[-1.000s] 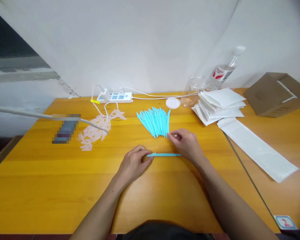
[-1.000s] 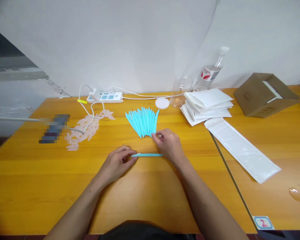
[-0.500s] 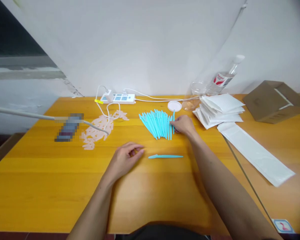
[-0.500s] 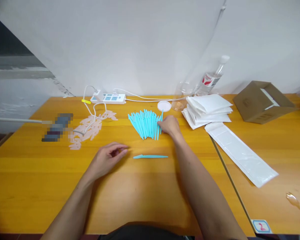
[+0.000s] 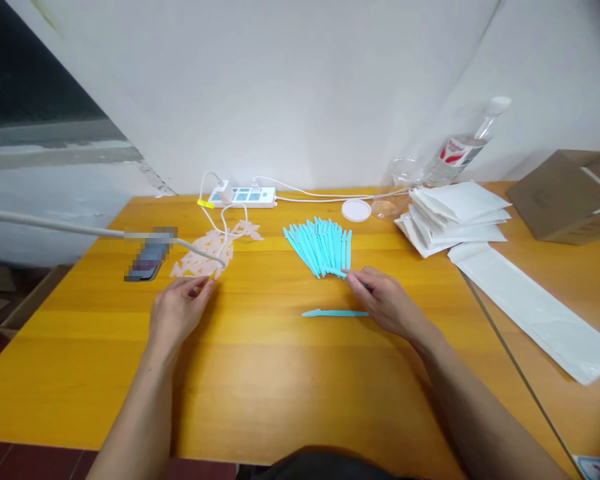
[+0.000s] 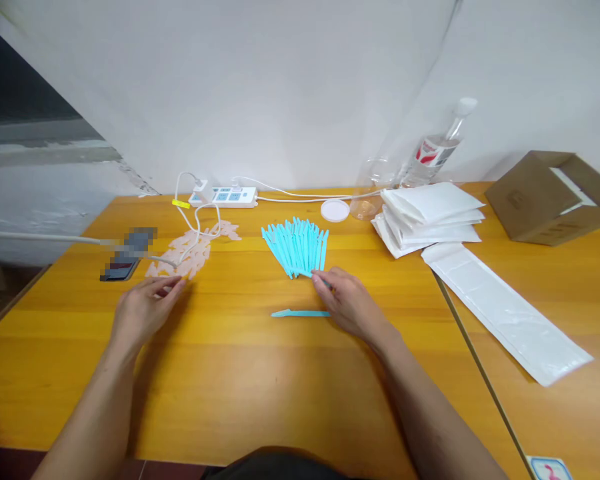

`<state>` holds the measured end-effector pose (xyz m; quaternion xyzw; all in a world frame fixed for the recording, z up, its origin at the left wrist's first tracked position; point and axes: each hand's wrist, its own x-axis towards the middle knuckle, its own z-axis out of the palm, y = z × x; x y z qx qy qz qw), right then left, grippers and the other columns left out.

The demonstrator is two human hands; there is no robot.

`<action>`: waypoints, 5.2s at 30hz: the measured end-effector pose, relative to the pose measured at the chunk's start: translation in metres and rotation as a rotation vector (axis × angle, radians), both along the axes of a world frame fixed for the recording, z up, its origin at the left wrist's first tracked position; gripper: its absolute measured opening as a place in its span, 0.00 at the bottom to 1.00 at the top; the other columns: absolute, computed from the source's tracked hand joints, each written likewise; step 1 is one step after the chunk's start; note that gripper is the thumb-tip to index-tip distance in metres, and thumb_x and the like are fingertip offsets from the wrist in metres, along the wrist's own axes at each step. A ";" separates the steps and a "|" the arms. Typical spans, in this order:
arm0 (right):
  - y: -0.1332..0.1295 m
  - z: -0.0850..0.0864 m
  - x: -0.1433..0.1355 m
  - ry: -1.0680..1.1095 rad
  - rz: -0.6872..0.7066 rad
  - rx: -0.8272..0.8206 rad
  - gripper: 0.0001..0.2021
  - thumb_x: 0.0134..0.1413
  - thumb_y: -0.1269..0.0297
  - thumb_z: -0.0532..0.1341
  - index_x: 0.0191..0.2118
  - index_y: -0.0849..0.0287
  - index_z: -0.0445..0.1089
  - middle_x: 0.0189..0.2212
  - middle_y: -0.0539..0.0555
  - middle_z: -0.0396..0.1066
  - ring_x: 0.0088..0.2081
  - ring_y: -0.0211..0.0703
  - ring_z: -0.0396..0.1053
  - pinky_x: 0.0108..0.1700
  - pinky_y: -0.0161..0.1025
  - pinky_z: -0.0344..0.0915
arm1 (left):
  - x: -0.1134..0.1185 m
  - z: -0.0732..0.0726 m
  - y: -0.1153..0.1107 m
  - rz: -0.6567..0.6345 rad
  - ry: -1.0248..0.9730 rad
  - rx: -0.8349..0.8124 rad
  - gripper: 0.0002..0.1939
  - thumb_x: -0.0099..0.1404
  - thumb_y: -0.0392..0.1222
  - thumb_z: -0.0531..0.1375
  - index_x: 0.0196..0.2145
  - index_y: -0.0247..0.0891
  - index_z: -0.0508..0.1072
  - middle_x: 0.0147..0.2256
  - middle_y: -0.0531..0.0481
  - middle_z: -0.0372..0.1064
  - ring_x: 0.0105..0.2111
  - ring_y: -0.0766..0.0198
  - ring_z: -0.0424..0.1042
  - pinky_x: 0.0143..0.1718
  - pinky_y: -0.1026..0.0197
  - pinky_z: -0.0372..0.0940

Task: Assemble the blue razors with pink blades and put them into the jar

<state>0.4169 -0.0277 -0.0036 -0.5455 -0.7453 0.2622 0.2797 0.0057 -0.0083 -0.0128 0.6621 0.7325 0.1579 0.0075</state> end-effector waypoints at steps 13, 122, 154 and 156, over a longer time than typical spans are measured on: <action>-0.012 -0.022 -0.007 -0.086 0.158 0.175 0.12 0.69 0.62 0.54 0.48 0.56 0.73 0.31 0.55 0.70 0.34 0.44 0.67 0.38 0.39 0.65 | 0.044 0.020 0.019 -0.041 0.153 -0.361 0.16 0.59 0.44 0.57 0.41 0.41 0.79 0.33 0.45 0.77 0.36 0.50 0.75 0.33 0.57 0.61; -0.003 -0.024 -0.008 0.075 0.150 0.145 0.10 0.66 0.66 0.57 0.43 0.57 0.76 0.32 0.54 0.74 0.34 0.41 0.70 0.38 0.37 0.65 | 0.142 -0.010 -0.012 -0.223 -1.295 -0.476 0.20 0.54 0.52 0.72 0.37 0.32 0.79 0.33 0.44 0.79 0.27 0.67 0.73 0.31 0.65 0.68; 0.086 -0.013 -0.005 -0.343 -0.505 -0.267 0.12 0.50 0.57 0.63 0.28 0.61 0.77 0.30 0.64 0.79 0.37 0.56 0.76 0.38 0.43 0.67 | 0.139 -0.006 -0.033 -0.969 -0.326 -0.097 0.25 0.71 0.44 0.57 0.64 0.48 0.64 0.64 0.45 0.61 0.67 0.55 0.56 0.68 0.44 0.49; 0.085 -0.009 0.001 -0.382 -0.533 -0.318 0.11 0.48 0.57 0.63 0.28 0.61 0.78 0.30 0.64 0.78 0.37 0.57 0.76 0.37 0.43 0.67 | 0.118 -0.003 -0.021 -0.812 -0.325 -0.040 0.21 0.71 0.45 0.56 0.60 0.47 0.70 0.62 0.45 0.65 0.64 0.55 0.62 0.66 0.48 0.55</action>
